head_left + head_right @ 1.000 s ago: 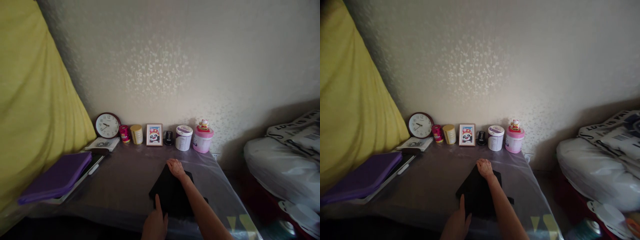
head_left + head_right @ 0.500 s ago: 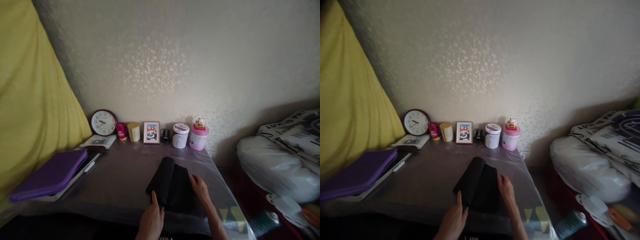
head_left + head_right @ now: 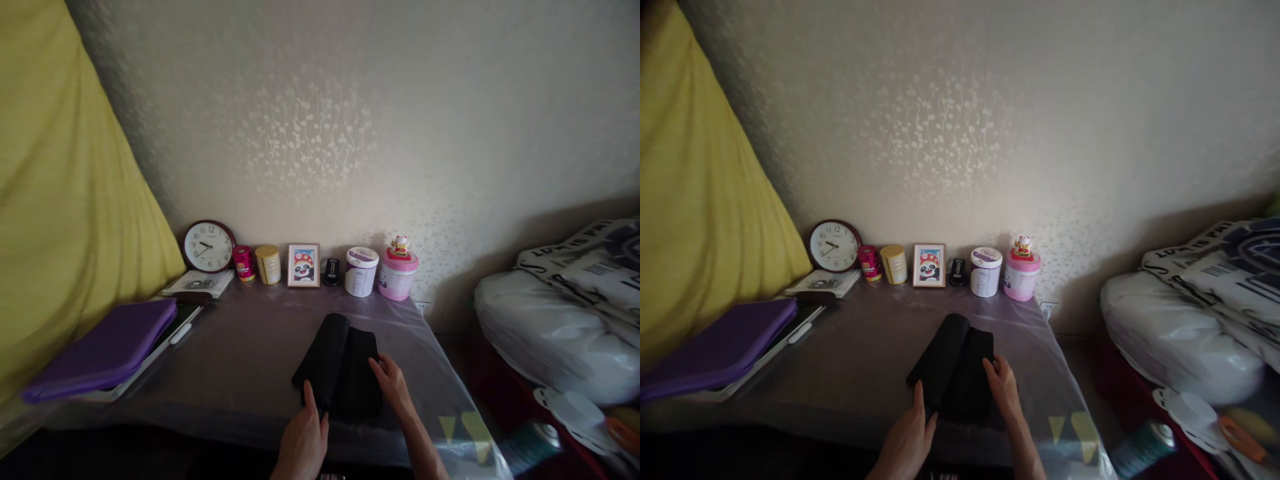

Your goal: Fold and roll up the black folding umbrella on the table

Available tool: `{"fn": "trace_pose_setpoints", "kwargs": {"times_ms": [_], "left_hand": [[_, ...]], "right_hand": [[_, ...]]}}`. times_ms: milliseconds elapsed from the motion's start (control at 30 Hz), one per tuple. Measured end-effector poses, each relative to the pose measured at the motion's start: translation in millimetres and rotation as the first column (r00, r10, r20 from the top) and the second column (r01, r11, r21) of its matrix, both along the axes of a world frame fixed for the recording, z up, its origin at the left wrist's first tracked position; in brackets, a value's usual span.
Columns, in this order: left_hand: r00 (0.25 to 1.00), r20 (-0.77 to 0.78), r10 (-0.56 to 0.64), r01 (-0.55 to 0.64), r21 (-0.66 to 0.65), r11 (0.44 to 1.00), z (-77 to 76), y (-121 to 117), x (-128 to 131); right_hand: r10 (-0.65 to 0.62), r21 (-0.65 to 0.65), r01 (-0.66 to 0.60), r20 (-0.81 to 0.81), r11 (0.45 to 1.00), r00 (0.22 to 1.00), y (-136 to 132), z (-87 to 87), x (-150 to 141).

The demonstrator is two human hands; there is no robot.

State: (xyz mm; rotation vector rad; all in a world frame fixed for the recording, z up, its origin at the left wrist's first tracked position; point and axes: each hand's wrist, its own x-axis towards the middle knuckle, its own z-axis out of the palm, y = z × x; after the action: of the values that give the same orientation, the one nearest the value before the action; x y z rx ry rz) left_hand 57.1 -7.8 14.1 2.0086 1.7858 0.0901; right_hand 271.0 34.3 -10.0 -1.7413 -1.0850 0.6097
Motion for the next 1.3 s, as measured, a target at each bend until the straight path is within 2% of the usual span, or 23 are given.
{"fn": "trace_pose_setpoints", "kwargs": {"times_ms": [100,200,333,467,567,700,933,1133,1300], "left_hand": [[0.999,0.035,-0.003,0.004,-0.016,1.000,2.8,0,0],[0.999,0.050,-0.004,0.006,-0.036,0.999,4.2,-1,-1],[0.999,0.049,-0.008,0.010,-0.041,0.999,2.8,-1,-2],[0.998,0.055,0.003,-0.001,-0.041,0.999,1.1,0,-1],[0.999,0.042,0.000,0.002,-0.039,0.999,1.4,0,0],[0.999,0.042,-0.022,0.024,-0.042,0.999,1.9,2,0],[0.998,0.069,-0.011,0.015,-0.048,0.999,-3.7,4,-4],[0.987,0.158,-0.028,0.012,0.103,0.995,-10.2,-6,-13],[0.987,0.144,-0.078,0.061,0.118,0.991,7.6,-8,-15]], "right_hand": [[0.051,0.068,-0.044,-0.096,0.997,0.994,6,4.8,-4],[0.102,0.120,-0.082,-0.168,0.989,0.980,11,19.8,-13],[0.117,0.119,-0.092,-0.226,0.989,0.967,23,41.9,-31],[0.141,0.111,-0.119,-0.230,0.987,0.963,40,49.4,-54],[0.163,0.103,-0.147,-0.160,0.984,0.974,53,46.2,-71],[0.204,0.036,-0.205,0.032,0.978,0.978,64,41.6,-91],[0.268,-0.134,-0.236,0.332,0.963,0.904,70,41.6,-105],[0.320,-0.190,-0.265,0.387,0.945,0.865,71,45.5,-106],[0.428,-0.198,-0.381,0.358,0.903,0.830,66,49.5,-109]]}}
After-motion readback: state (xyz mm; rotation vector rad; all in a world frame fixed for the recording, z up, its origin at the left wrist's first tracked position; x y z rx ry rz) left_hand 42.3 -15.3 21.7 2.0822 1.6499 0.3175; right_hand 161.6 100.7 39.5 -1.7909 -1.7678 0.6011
